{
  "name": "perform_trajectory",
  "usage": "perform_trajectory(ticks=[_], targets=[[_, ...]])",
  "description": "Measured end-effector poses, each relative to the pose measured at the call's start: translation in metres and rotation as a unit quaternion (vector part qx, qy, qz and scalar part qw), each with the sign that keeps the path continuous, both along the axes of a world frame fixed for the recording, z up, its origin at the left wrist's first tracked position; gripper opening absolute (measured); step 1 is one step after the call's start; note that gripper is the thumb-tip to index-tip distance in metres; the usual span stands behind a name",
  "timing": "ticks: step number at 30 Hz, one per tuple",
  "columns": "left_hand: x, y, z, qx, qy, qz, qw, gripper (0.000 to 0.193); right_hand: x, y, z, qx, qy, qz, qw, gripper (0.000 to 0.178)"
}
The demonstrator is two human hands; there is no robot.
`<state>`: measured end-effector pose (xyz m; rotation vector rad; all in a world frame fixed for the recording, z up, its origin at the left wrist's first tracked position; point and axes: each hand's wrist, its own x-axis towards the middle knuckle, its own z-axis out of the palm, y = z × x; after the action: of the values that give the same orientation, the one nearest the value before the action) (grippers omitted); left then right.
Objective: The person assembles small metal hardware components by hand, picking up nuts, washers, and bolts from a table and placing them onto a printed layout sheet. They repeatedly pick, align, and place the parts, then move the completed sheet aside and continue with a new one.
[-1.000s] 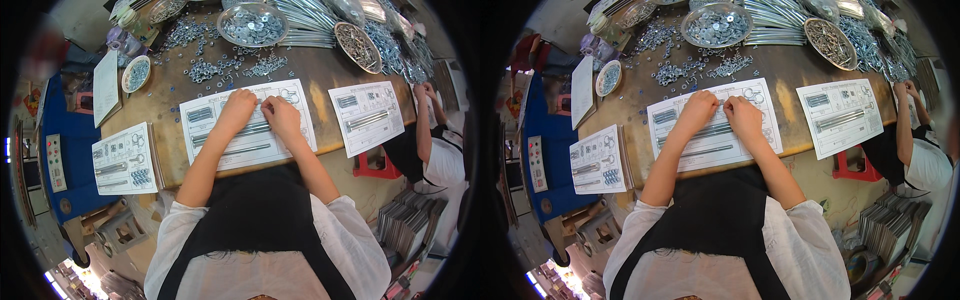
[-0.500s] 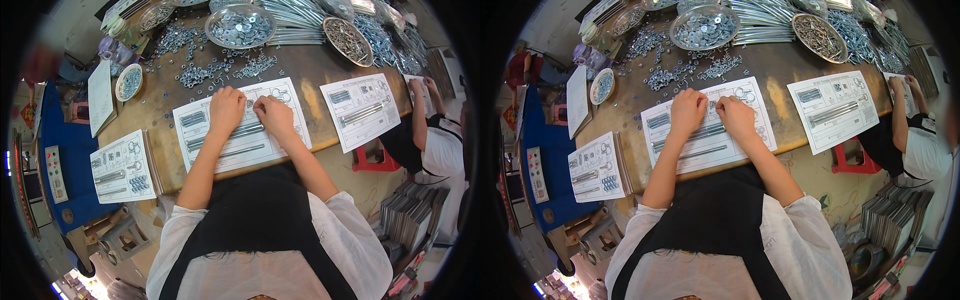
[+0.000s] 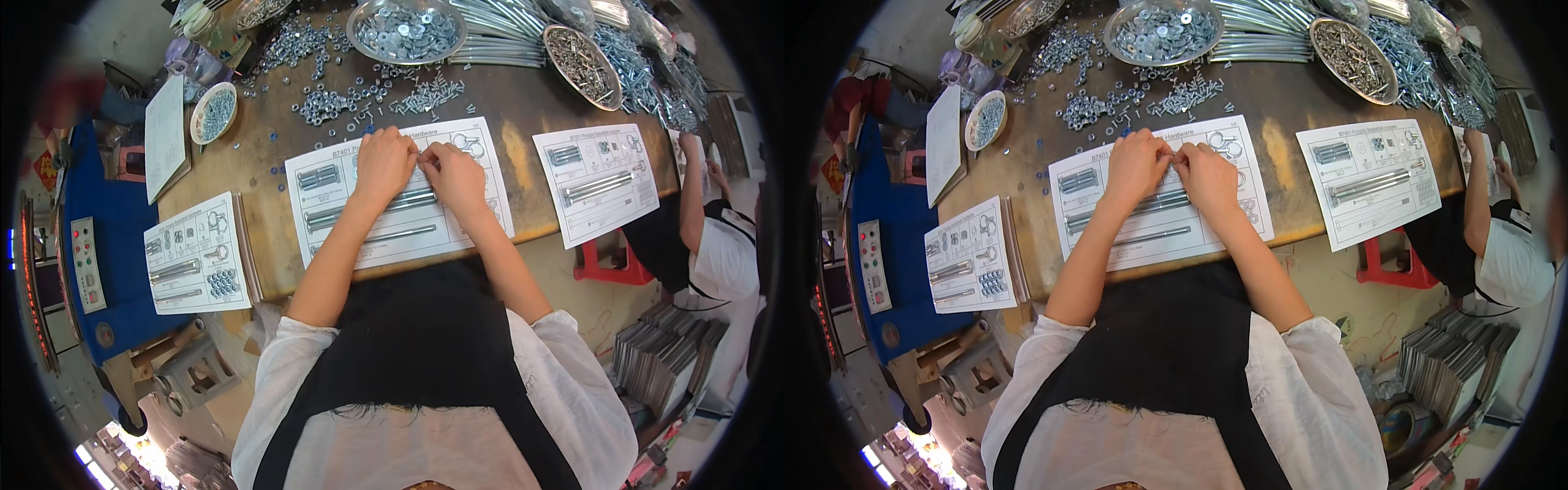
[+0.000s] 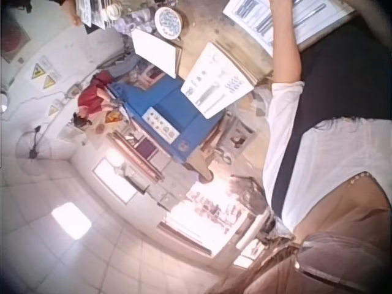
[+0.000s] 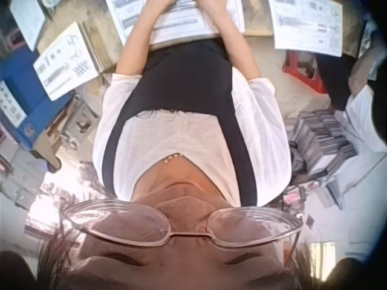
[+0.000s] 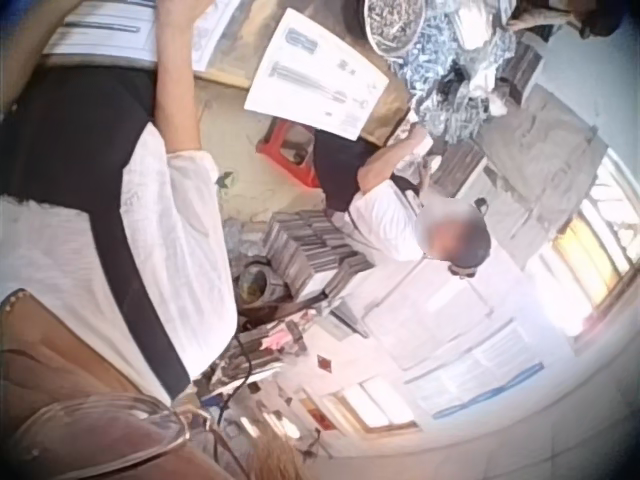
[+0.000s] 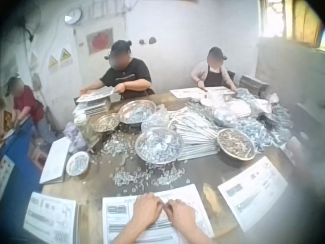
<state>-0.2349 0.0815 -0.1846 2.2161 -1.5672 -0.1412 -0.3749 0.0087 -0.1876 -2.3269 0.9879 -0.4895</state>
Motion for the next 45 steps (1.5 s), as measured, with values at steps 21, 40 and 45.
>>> perform_trajectory(ticks=[21,40,45], targets=[[0.016,-0.001,0.005,-0.001,0.036,-0.051,0.998,0.01,0.0,0.0,-0.001,0.026,-0.013,-0.001,1.0,0.008],[0.007,0.006,0.003,-0.041,-0.069,-0.002,0.997,0.011,0.0,-0.001,-0.004,0.012,-0.029,0.009,0.999,0.007],[0.017,-0.002,-0.001,-0.03,-0.068,-0.034,0.997,0.012,0.004,-0.003,-0.002,0.017,-0.016,-0.002,1.0,0.009]])
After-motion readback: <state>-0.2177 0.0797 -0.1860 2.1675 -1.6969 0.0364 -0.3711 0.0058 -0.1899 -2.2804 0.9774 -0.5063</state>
